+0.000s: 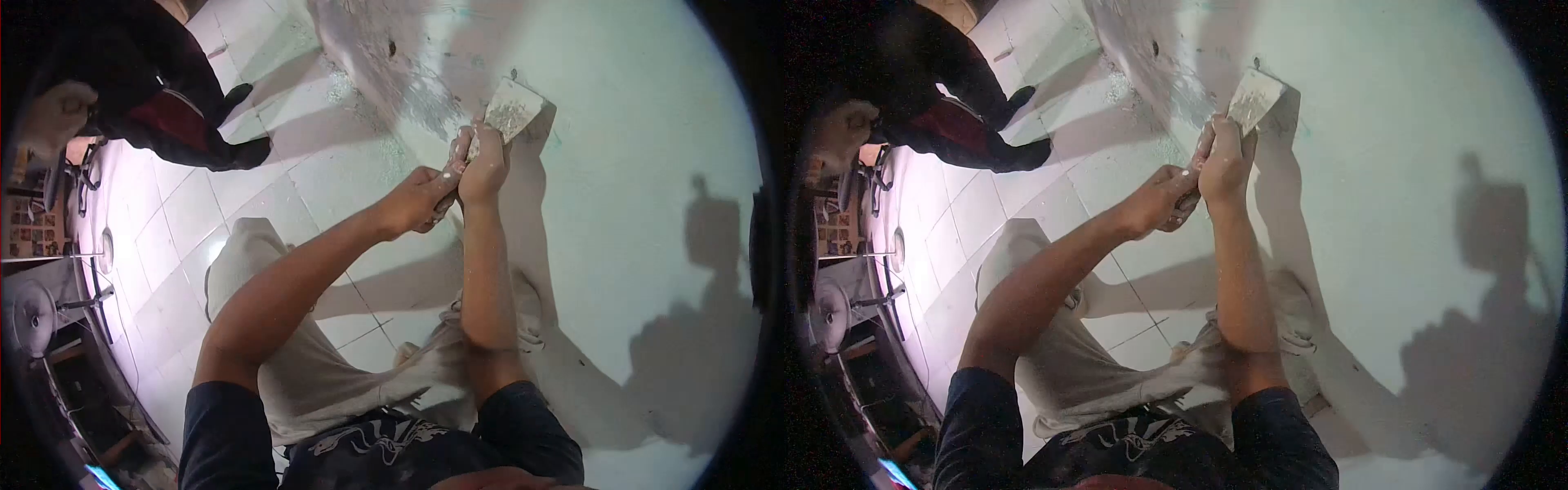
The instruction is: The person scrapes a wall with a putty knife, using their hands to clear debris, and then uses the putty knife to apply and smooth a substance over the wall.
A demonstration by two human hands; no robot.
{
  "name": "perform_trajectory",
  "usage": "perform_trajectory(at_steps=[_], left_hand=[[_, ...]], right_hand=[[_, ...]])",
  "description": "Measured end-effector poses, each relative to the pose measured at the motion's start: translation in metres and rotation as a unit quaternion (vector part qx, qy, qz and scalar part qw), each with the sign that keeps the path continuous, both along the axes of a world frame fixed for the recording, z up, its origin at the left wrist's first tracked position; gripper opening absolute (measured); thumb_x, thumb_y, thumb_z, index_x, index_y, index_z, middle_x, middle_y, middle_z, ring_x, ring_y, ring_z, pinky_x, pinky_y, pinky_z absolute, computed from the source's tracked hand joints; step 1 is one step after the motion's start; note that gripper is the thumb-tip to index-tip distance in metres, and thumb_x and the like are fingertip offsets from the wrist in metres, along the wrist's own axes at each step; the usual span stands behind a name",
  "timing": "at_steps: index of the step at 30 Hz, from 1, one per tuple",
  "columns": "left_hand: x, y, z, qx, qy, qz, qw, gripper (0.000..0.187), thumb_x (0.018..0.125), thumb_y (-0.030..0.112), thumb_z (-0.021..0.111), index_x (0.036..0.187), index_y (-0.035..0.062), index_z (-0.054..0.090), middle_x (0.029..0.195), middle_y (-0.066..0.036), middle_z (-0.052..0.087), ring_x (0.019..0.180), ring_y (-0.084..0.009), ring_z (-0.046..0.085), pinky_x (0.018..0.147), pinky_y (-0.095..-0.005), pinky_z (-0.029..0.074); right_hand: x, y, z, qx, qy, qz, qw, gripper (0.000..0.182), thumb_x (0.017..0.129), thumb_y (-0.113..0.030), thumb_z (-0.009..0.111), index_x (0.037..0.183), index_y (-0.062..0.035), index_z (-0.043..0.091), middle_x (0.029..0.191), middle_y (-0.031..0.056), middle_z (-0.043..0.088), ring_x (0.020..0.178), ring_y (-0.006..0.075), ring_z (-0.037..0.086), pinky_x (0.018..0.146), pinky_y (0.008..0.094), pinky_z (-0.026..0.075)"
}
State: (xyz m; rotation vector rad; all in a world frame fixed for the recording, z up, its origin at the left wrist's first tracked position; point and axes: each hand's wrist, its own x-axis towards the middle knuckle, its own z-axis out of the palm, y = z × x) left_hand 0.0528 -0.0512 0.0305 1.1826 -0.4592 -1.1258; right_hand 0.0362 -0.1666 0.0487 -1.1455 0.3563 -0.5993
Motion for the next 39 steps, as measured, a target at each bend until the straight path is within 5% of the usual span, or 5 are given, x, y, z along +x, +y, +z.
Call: perform_trajectory(at_steps=[4,6,22,32,39], left_hand=[[0.003,0.001,0.003,0.019,-0.028,-0.019,0.999,0.048,0.098,0.049,0.035,0.065,0.0153,0.038,0.052,0.006,0.034,0.042,-0.0066,0.026,0.037,-0.0245,0.022],[0.001,-0.001,0.005,0.054,-0.022,0.001,0.998,0.047,0.098,0.048,0.037,0.065,0.0142,0.039,0.052,0.005,0.036,0.042,-0.0066,0.027,0.037,-0.0245,0.023],[-0.008,-0.001,0.004,0.019,-0.044,0.048,0.998,0.054,0.097,0.052,0.037,0.062,0.0116,0.041,0.051,0.004,0.036,0.041,-0.0074,0.031,0.037,-0.0250,0.026],[0.002,-0.008,0.010,0.039,-0.094,0.022,0.995,0.055,0.097,0.054,0.033,0.062,0.0119,0.040,0.052,0.004,0.035,0.042,-0.0069,0.030,0.038,-0.0254,0.028],[-0.019,-0.015,0.007,0.050,-0.081,0.095,0.991,0.051,0.098,0.049,0.037,0.064,0.0109,0.043,0.054,0.004,0.038,0.043,-0.0060,0.032,0.038,-0.0249,0.029]], right_hand=[[0.001,-0.002,-0.005,-0.024,-0.040,-0.007,0.999,0.016,0.085,-0.020,0.045,0.076,-0.0077,0.046,0.051,0.0011,0.036,0.039,0.0108,0.034,0.036,0.0259,0.028],[0.002,0.001,0.001,0.123,-0.008,-0.005,0.992,0.017,0.085,-0.022,0.046,0.079,-0.0069,0.051,0.054,0.0012,0.040,0.042,0.0110,0.037,0.036,0.0251,0.029],[0.002,-0.005,-0.009,0.081,-0.042,0.041,0.995,0.018,0.084,-0.021,0.050,0.091,-0.0058,0.054,0.071,0.0047,0.048,0.055,0.0138,0.047,0.043,0.0257,0.036],[0.012,-0.009,-0.009,0.108,0.010,-0.088,0.990,0.025,0.086,-0.023,0.049,0.095,-0.0012,0.057,0.077,0.0082,0.053,0.059,0.0157,0.050,0.051,0.0278,0.043],[0.000,-0.018,-0.008,0.085,0.016,0.006,0.996,0.023,0.085,-0.021,0.052,0.098,-0.0026,0.056,0.083,0.0060,0.052,0.060,0.0137,0.051,0.045,0.0253,0.041]])
